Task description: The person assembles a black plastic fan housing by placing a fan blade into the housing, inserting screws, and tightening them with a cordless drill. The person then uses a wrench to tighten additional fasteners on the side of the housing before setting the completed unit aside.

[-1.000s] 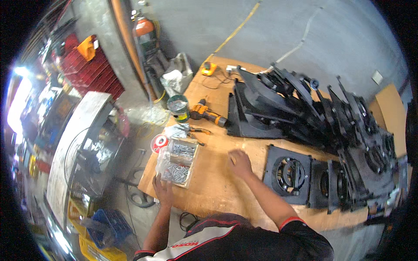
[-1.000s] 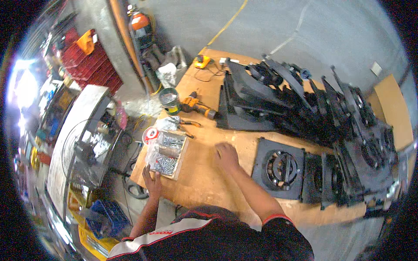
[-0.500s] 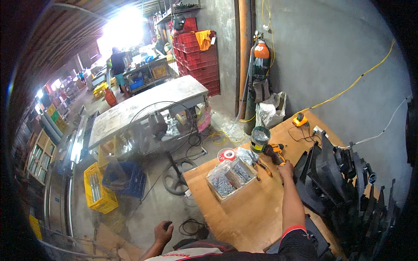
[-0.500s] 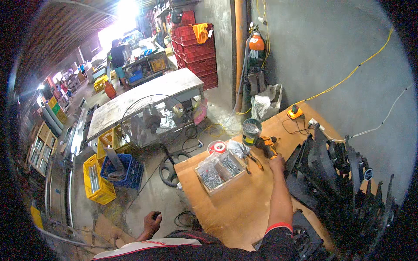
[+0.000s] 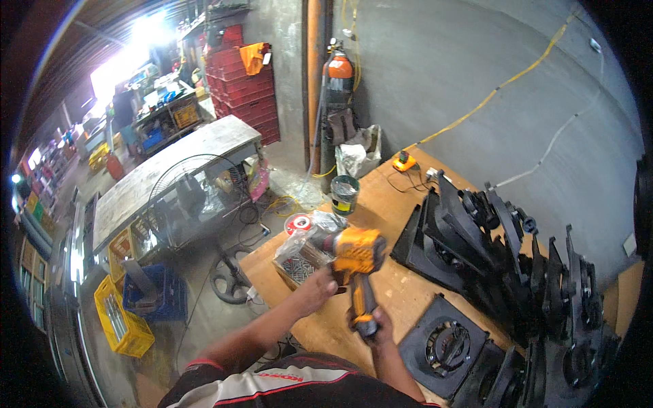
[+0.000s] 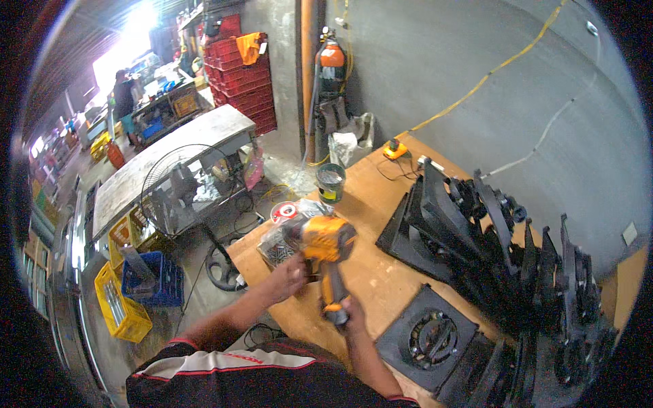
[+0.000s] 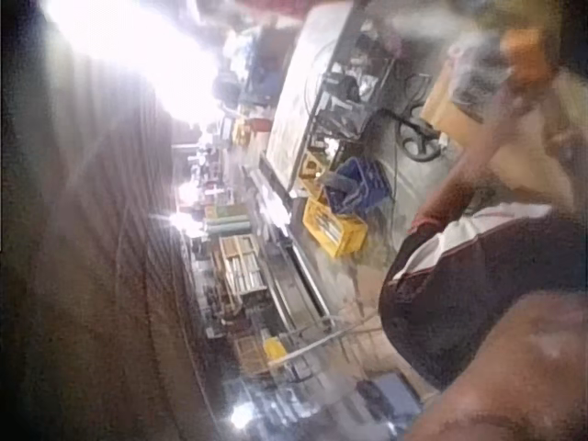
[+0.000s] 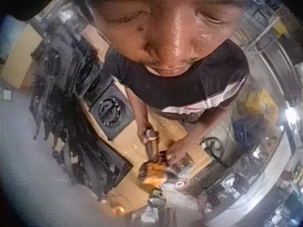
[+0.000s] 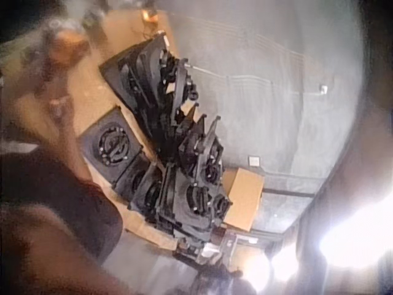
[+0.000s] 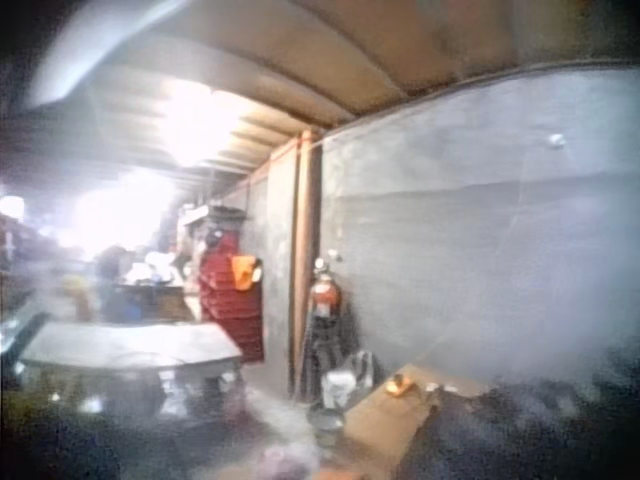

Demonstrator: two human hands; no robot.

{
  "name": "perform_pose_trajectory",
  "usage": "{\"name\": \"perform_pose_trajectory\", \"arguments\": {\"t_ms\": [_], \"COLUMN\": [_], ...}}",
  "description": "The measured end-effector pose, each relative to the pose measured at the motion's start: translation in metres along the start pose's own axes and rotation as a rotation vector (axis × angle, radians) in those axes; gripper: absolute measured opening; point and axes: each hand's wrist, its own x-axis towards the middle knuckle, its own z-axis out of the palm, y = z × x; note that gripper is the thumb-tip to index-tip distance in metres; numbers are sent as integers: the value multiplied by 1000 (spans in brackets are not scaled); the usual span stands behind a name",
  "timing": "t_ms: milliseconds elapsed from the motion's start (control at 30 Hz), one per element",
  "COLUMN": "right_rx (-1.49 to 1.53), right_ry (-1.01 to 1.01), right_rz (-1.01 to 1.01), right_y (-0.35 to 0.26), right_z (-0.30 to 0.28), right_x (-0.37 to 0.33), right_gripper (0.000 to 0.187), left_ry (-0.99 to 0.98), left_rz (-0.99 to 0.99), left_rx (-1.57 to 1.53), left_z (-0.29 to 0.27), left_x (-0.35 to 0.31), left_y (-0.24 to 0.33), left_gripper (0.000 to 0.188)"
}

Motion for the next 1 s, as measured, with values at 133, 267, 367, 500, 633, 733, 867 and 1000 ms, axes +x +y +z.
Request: {"name": "perform_pose_trajectory", "arguments": {"t_ms": [133, 267, 367, 500, 633, 733, 867, 1000], "right_rx": [-431, -905, -1084, -1205, -1089, -990, -905, -855], "right_ry": [63, 168, 222, 159, 118, 158, 231, 314], "right_rz": [-142, -339, -509, -402, -386, -410, -466, -389], "right_y": [-1, -12, -26, -42, -39, -27, -5, -5], "right_z": [35, 37, 37, 36, 34, 26, 13, 14], "right_x": [-40, -54, -50, -47, -42, -36, -30, -30], "right_gripper": [77, 73, 70, 62, 61, 61, 60, 58], "left_ry": [-26, 53, 189, 289, 271, 303, 330, 378], "left_rz": [108, 241, 215, 165, 170, 121, 38, 54], "left_rx": [-161, -186, -212, -214, -218, -216, -264, -214], "left_z": [44, 62, 70, 76, 74, 74, 76, 78], "left_x": [-2, 6, 15, 21, 23, 28, 35, 48], "left_y": [7, 2, 1, 3, 6, 2, -1, -9], "left_gripper": [59, 58, 48, 45, 43, 44, 34, 36]}}
